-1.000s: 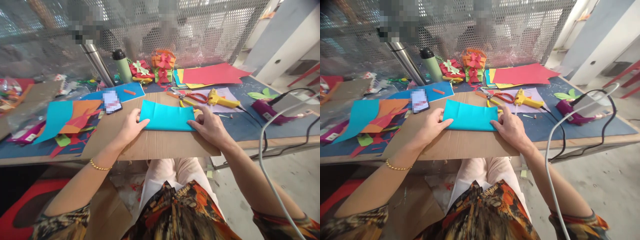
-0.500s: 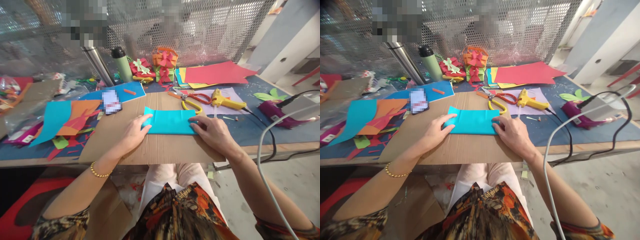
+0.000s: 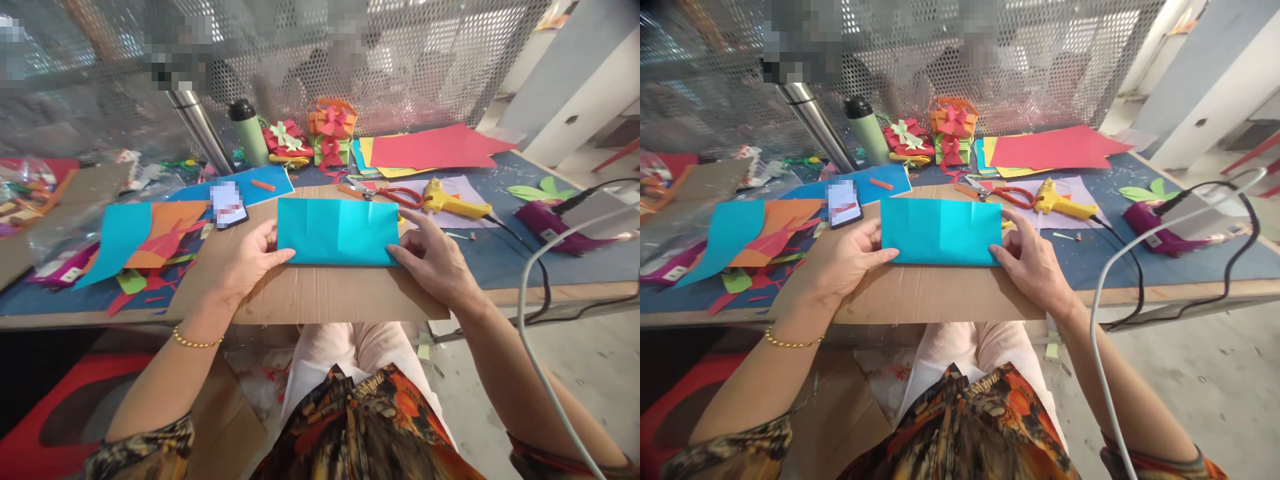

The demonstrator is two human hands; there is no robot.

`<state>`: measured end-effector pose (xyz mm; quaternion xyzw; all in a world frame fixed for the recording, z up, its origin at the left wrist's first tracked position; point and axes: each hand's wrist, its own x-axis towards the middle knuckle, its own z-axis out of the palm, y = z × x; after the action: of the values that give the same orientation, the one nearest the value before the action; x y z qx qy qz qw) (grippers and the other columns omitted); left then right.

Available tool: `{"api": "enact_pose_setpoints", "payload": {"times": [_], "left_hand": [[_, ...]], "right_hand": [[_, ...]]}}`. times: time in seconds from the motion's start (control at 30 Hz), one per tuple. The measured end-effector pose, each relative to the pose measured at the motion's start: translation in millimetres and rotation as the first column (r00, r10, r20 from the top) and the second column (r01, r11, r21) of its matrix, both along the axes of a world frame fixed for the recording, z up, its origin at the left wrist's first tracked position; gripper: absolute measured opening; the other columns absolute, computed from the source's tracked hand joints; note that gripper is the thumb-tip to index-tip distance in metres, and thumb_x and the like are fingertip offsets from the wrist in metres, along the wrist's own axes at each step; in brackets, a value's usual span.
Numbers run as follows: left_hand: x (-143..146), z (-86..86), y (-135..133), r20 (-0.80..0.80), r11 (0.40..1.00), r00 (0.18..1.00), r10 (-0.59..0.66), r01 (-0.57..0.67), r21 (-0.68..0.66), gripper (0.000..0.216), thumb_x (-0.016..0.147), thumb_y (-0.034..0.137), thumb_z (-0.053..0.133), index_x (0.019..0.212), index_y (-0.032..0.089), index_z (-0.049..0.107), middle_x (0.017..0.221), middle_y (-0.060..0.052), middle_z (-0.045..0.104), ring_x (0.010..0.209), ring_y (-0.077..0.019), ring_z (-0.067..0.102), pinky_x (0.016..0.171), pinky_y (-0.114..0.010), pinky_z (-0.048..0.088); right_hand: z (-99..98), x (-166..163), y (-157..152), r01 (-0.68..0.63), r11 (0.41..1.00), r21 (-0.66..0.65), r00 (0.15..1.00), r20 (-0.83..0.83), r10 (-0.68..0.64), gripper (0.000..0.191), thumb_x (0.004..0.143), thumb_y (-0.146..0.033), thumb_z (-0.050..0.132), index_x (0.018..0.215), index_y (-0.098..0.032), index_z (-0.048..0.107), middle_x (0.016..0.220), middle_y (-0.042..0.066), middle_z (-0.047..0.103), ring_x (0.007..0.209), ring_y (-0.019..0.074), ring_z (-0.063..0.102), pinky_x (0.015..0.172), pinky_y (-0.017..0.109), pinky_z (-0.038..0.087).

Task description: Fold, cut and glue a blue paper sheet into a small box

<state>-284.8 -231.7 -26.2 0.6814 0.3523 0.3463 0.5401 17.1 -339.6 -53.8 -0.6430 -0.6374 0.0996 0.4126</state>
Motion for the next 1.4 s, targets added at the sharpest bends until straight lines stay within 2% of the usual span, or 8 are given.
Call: {"api": "enact_pose_setpoints", "payload": {"times": [0.1, 0.27, 0.37, 0.5, 0.7, 0.9, 1.23, 1.4], "left_hand": [[-1.1, -3.9, 0.9, -0.049, 1.0, 0.999, -0.002, 0.002, 0.003, 0.052, 0.076, 0.048, 0.085, 0.115, 0.017, 0.071, 0.103, -0.01, 0.078, 0.097, -0.0259, 0.072, 0.093, -0.044, 0.06], [-4.7, -15.4, 0.3, -0.261, 0.931, 0.942, 0.21, -0.111, 0.348, 0.073, 0.086, 0.033, 0.07, 0.155, 0.017, 0.053, 0.073, 0.003, 0.061, 0.068, -0.0161, 0.055, 0.073, -0.034, 0.05], [-3.6, -18.2, -2.2, -0.467, 0.821, 0.826, 0.314, 0.01, 0.57, 0.062, 0.088, 0.023, 0.06, 0.15, 0.026, 0.063, 0.071, 0.003, 0.058, 0.072, -0.0173, 0.053, 0.081, -0.037, 0.046], [-1.7, -18.6, -3.0, -0.606, 0.756, 0.715, 0.347, 0.17, 0.633, 0.044, 0.092, 0.019, 0.05, 0.121, 0.029, 0.082, 0.075, -0.001, 0.064, 0.082, -0.021, 0.057, 0.083, -0.038, 0.042], [-3.6, -20.9, -4.2, -0.596, 0.725, 0.704, 0.387, 0.166, 0.668, 0.044, 0.091, 0.015, 0.05, 0.117, 0.028, 0.083, 0.077, -0.002, 0.069, 0.08, -0.0214, 0.059, 0.079, -0.037, 0.039], [-6.5, -25.4, -7.5, -0.412, 0.596, 0.8, 0.437, 0.086, 0.798, 0.04, 0.091, 0.014, 0.05, 0.106, 0.025, 0.084, 0.076, -0.002, 0.071, 0.076, -0.0196, 0.062, 0.075, -0.035, 0.04], [-7.9, -25.5, -7.7, -0.36, 0.557, 0.848, 0.39, 0.094, 0.825, 0.041, 0.083, 0.007, 0.051, 0.106, 0.019, 0.083, 0.076, -0.002, 0.071, 0.073, -0.0185, 0.062, 0.068, -0.03, 0.052], [-7.1, -27.2, -9.9, -0.351, 0.457, 0.827, 0.438, 0.131, 0.88, 0.039, 0.08, 0.007, 0.051, 0.098, 0.017, 0.083, 0.073, -0.003, 0.074, 0.071, -0.0206, 0.063, 0.066, -0.034, 0.048]], "right_hand": [[-0.7, 0.3, 0.1, -0.002, 1.0, 0.009, 1.0, 0.012, 0.002, 0.054, 0.091, -0.035, 0.062, 0.142, -0.019, 0.058, 0.072, -0.002, 0.068, 0.064, 0.0187, 0.061, 0.068, 0.032, 0.051], [-4.7, -3.3, -0.4, 0.001, 1.0, 0.012, 0.979, 0.204, -0.003, 0.047, 0.091, -0.027, 0.054, 0.135, -0.022, 0.071, 0.076, 0.001, 0.073, 0.064, 0.0188, 0.065, 0.068, 0.032, 0.05], [-6.5, -6.8, -1.0, -0.008, 1.0, -0.011, 0.949, 0.314, 0.011, 0.039, 0.092, -0.024, 0.049, 0.113, -0.025, 0.082, 0.094, 0.006, 0.082, 0.076, 0.0226, 0.072, 0.075, 0.036, 0.052], [-5.2, -9.3, -2.1, 0.019, 0.999, -0.035, 0.926, 0.377, -0.005, 0.041, 0.091, -0.023, 0.049, 0.112, -0.026, 0.084, 0.1, 0.006, 0.084, 0.078, 0.0245, 0.073, 0.075, 0.037, 0.052], [-0.3, -10.4, -3.6, 0.013, 0.998, -0.069, 0.921, 0.388, 0.014, 0.043, 0.092, -0.022, 0.047, 0.113, -0.026, 0.084, 0.102, 0.005, 0.084, 0.079, 0.0238, 0.072, 0.076, 0.037, 0.051], [4.1, -12.0, -3.7, 0.01, 0.992, -0.124, 0.925, 0.378, 0.038, 0.043, 0.094, -0.022, 0.047, 0.117, -0.026, 0.083, 0.094, 0.004, 0.082, 0.077, 0.0204, 0.069, 0.076, 0.034, 0.046], [8.2, -14.8, -3.5, -0.045, 0.996, -0.08, 0.917, 0.391, 0.073, 0.034, 0.099, -0.025, 0.053, 0.117, -0.025, 0.082, 0.099, 0.004, 0.081, 0.081, 0.0191, 0.07, 0.074, 0.031, 0.042], [7.5, -14.6, -3.4, -0.044, 0.996, -0.081, 0.904, 0.421, 0.074, 0.035, 0.101, -0.027, 0.054, 0.122, -0.027, 0.082, 0.093, 0.004, 0.079, 0.076, 0.0177, 0.066, 0.071, 0.031, 0.039]]}}
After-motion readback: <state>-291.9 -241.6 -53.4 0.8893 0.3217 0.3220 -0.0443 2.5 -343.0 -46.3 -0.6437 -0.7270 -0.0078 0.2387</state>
